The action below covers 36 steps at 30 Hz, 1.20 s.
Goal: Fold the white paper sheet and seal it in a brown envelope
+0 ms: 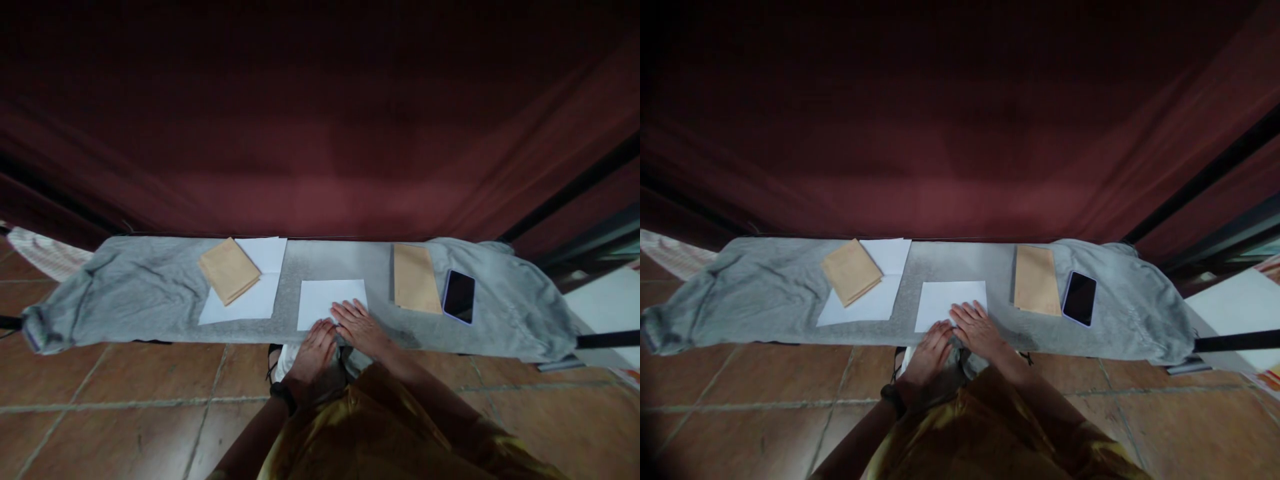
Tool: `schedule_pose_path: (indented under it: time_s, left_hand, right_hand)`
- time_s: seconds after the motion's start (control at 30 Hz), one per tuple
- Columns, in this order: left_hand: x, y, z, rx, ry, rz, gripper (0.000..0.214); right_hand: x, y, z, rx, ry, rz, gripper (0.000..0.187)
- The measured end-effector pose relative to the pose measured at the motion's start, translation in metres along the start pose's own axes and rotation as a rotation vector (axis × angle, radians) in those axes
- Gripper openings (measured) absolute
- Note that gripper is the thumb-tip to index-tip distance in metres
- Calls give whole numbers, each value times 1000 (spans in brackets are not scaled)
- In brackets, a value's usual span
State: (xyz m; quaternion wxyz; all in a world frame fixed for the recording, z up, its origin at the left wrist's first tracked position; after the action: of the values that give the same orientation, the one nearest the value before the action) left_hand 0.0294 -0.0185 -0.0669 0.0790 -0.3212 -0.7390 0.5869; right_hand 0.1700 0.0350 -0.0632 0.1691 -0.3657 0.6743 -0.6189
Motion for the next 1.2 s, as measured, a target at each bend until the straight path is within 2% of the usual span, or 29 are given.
schedule_pose_path:
  time_s: [0.13,0.43,0.63,0.87,1.0,1.2]
  left_hand:
    - [1,-4,-13,-9,-134,77,46]
    - [13,14,-62,84,-210,-80,57]
    - [32,20,-87,84,-297,-139,60]
    - [58,10,-79,17,-424,-195,63]
    - [66,2,-67,-50,-475,-204,63]
    - [72,-4,-53,-123,-550,-180,64]
  right_hand:
    - [10,-3,15,-6,-10,-13,48]
    - [21,-2,32,-51,-10,-16,44]
    - [23,-4,32,-62,49,13,48]
    - [21,2,39,-153,195,55,57]
    - [18,6,47,-226,326,68,66]
    - [14,9,59,-232,437,104,68]
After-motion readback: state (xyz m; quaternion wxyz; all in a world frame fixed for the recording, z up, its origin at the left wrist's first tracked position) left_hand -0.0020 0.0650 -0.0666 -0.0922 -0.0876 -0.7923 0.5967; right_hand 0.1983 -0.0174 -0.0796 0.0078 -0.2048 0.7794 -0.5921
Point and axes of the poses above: each hand's wrist, its own z-axis away from the middle knuckle, its own y-axis out of the palm, x = y × z, the point moved 6 cm from there along -z, towards the middle knuckle
